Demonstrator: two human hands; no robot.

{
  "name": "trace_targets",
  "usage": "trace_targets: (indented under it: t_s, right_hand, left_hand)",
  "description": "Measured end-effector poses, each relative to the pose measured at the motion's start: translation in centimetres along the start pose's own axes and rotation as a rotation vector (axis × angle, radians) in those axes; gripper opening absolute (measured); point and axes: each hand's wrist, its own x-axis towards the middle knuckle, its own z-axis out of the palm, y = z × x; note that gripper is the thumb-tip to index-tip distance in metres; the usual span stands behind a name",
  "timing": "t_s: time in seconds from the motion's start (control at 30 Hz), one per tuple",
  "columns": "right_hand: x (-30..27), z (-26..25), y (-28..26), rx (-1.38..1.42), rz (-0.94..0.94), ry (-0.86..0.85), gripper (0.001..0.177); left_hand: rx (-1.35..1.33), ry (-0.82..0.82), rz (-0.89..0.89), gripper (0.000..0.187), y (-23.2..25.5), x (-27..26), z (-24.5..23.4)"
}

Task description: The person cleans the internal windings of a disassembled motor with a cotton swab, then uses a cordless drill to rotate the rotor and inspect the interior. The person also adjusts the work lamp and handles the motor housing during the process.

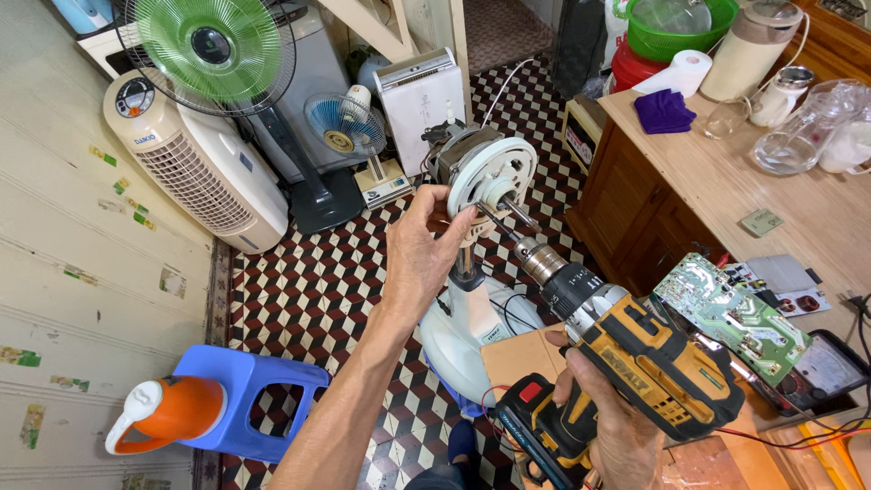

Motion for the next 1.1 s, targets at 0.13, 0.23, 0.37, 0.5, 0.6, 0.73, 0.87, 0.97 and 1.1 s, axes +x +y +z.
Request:
trace_targets:
  t_s: [0.13,0.23,0.37,0.5,0.6,0.73,0.87,0.97,1.1]
  right_hand:
    - [-0.1,0.1,-0.3,-0.003,0.011,-0.013,0.03]
    - [-0.4,0.4,-0.4,-0.011,-0.006,0.005,0.03]
    - [-0.5,0.4,-0.2,-0.002,0.009,0.029,0.033]
    - [-0.6,0.2,0.1,-0.031,0.033,0.066,0.035]
    - [-0.4,0.1,0.4,-0.017,0.036,0.054,0.036]
    - [-0.1,-0.2,0.7,-0.004,0.016,0.023,0.036]
    - [0.0,-0.4,1.2,0.02,-0.026,-0.014,0.036]
    - [0.1,-0.8,1.8,-0.005,-0.015,-0.007,0.034]
    - [0.8,-2.1,3.0,-0.043,-0.039,-0.132,0.031]
  left_hand:
    - [-0.02,-0.002,0.011,0.018,0.0,-0.1,0.0]
    - [-0.019,0.003,0.015,0.019,-0.1,0.0,0.0]
    - [0.004,0.019,0.053,0.02,-0.2,0.0,0.0]
    - [0.017,0.018,0.029,0.021,-0.3,0.0,0.0]
    - [0.01,0.023,0.027,0.02,-0.4,0.0,0.0]
    - [0.0,0.023,0.04,0.02,-0.5,0.0,0.1]
    - [0.001,0.029,0.058,0.02,-0.6,0.0,0.0]
    - [-0.035,-0.004,0.051,0.018,-0.8,0.1,-0.1]
    - [-0.063,-0.073,0.021,0.018,-1.2,0.6,-0.6]
